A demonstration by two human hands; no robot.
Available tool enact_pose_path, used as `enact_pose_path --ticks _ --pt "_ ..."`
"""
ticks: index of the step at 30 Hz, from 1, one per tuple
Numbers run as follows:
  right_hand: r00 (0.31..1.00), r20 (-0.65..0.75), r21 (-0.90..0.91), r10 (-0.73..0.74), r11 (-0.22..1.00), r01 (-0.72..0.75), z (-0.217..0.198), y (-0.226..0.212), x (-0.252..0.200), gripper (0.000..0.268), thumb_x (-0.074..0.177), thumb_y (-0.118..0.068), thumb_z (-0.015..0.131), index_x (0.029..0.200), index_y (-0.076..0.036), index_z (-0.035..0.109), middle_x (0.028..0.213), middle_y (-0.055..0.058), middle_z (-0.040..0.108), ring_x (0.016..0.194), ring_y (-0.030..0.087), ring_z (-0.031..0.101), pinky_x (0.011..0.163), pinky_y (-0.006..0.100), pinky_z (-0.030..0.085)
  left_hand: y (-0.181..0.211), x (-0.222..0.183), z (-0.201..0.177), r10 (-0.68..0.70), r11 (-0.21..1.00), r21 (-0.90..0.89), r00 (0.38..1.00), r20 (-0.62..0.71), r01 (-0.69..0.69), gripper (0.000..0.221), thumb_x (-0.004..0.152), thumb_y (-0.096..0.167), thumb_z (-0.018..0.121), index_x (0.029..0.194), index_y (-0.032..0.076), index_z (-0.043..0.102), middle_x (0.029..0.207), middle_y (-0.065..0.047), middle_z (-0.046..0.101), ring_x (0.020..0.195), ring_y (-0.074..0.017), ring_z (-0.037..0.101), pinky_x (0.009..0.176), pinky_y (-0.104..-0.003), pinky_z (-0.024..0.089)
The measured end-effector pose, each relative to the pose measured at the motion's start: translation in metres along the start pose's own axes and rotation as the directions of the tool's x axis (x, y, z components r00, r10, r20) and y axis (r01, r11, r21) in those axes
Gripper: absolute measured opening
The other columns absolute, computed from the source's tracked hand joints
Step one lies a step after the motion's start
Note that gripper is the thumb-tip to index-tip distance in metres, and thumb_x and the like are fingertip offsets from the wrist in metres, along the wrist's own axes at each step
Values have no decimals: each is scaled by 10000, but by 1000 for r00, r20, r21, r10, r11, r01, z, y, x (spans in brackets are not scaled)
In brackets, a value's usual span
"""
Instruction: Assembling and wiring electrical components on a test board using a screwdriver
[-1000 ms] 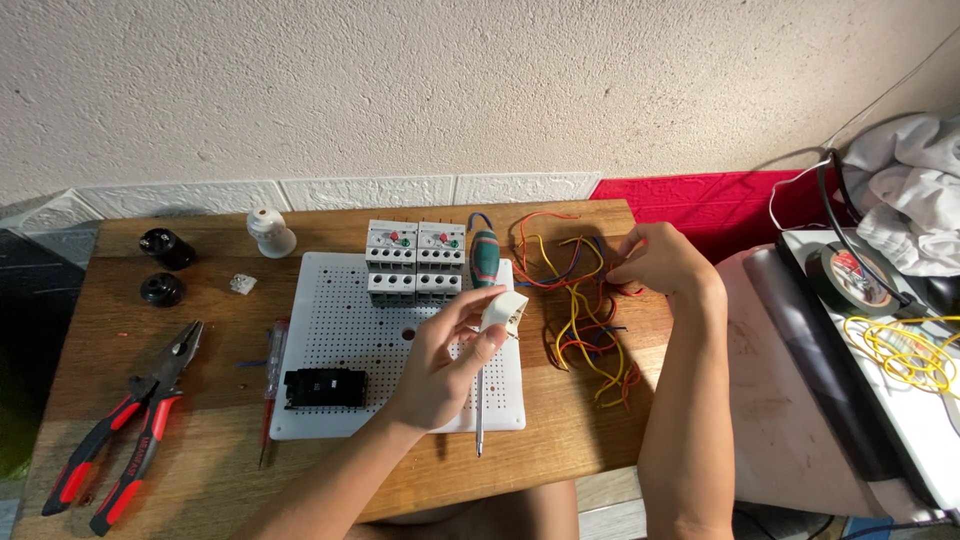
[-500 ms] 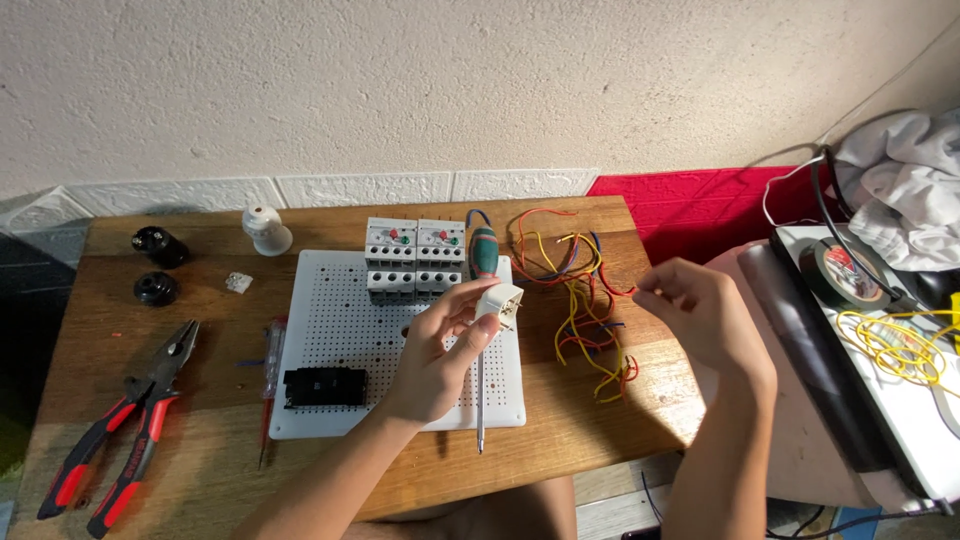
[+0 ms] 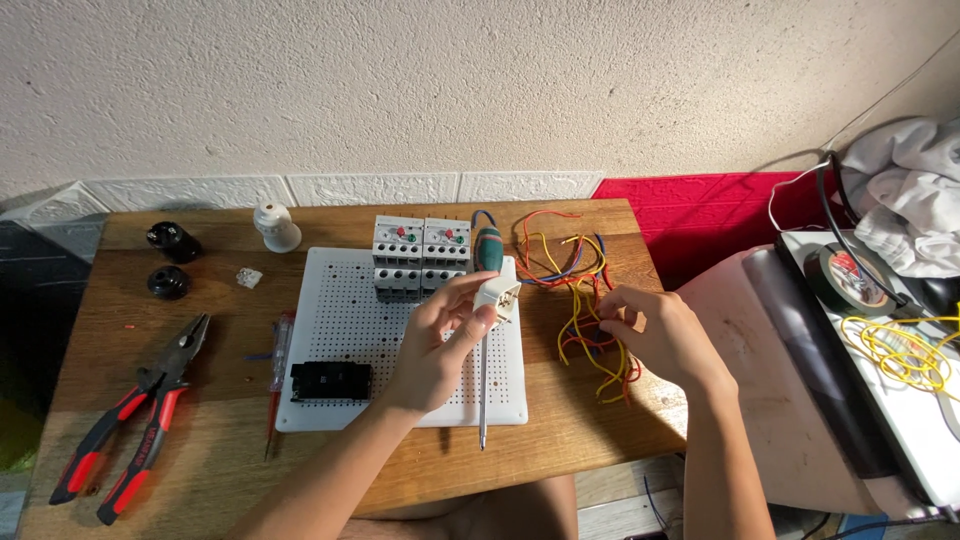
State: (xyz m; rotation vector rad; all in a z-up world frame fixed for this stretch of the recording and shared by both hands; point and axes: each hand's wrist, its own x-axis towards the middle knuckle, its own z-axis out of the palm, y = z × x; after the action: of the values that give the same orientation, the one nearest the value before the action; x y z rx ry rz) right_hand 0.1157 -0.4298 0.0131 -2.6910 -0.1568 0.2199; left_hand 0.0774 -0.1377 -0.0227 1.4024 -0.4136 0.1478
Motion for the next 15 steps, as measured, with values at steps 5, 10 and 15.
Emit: enact_pose_path --ticks 5,10,15 --pt "1000 5 -16 -18 1000 18 3 0 5 165 866 -170 759 1024 -211 782 745 70 707 705 318 689 733 456 559 5 1 0 11 1000 18 1000 19 -12 458 1035 287 557 1390 -3 579 1023 -189 668 835 -207 596 759 -374 508" --pt "999 28 -15 -33 999 34 -2 -4 4 176 867 -159 746 1034 -206 780 751 82 701 706 337 698 742 462 562 5 2 -2 11 1000 13 1000 13 -11 456 1033 291 562 1386 3 583 1004 -172 662 824 -195 592 751 -364 504" --pt "992 -76 126 -101 986 110 -10 9 0 196 867 -64 731 1047 -134 761 908 113 796 821 292 742 769 427 554 2 2 -3 14 1000 16 1000 6 -14 458 1031 293 566 1379 -4 584 1004 -175 663 829 -199 601 749 -362 501"
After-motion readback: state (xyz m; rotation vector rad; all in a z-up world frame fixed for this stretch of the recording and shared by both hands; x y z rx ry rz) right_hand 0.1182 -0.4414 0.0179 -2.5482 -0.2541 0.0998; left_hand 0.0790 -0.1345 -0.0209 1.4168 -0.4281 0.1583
